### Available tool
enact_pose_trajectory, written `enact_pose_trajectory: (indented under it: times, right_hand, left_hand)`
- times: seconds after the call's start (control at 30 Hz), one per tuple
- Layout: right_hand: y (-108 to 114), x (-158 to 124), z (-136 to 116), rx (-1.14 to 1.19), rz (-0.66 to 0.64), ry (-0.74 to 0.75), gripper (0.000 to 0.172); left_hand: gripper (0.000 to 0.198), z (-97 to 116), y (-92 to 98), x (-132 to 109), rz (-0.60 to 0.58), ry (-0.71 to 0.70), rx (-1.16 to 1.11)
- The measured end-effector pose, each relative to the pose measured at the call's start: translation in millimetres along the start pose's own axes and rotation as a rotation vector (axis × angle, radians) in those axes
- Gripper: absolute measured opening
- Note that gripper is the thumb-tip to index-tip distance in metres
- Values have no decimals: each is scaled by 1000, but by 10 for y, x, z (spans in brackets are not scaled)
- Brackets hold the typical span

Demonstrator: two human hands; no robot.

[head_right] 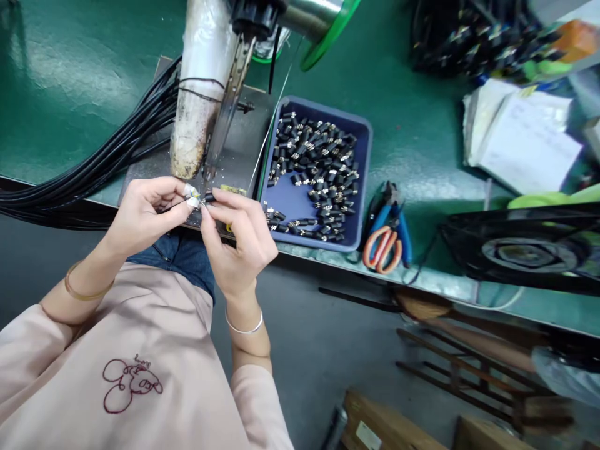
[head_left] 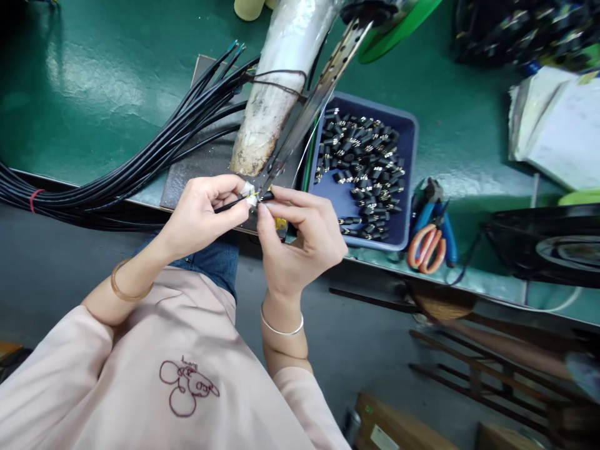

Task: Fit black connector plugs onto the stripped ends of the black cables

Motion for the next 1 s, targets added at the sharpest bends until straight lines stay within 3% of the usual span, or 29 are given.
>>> enact_pose_trajectory:
  times: [0.4,0.7,0.83,0.93,1.0]
  right_hand:
    - [-4,-20,-52,-158,-17,23,9]
    - [-9,-77,-43,-46,-75,32,11]
    - [30,-91,34,92,-89,-106,9]
    - [278,-108,116,172,112,-226,2]
    - [478,-119,127,107,259,-217,9]
  left_hand:
    - [13,-41,6,3,13,37,-66]
    - [15,-101,-34,-41,-56,138,-90]
    - [14,-72,-56,-100,-83,117,-15]
    - [13,-87,-115,-205,-140,96,69]
    - [13,-146,-192,-324,-217,81,150]
Point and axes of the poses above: each hand's wrist, its own x-axis towards the middle knuckle, its own y-axis out of the back of the hand, z = x × y, the point moved 9 cm from there along x, towards the middle knuckle, and after that the axes turned 14 degrees about -x, right-handed, at the moved point
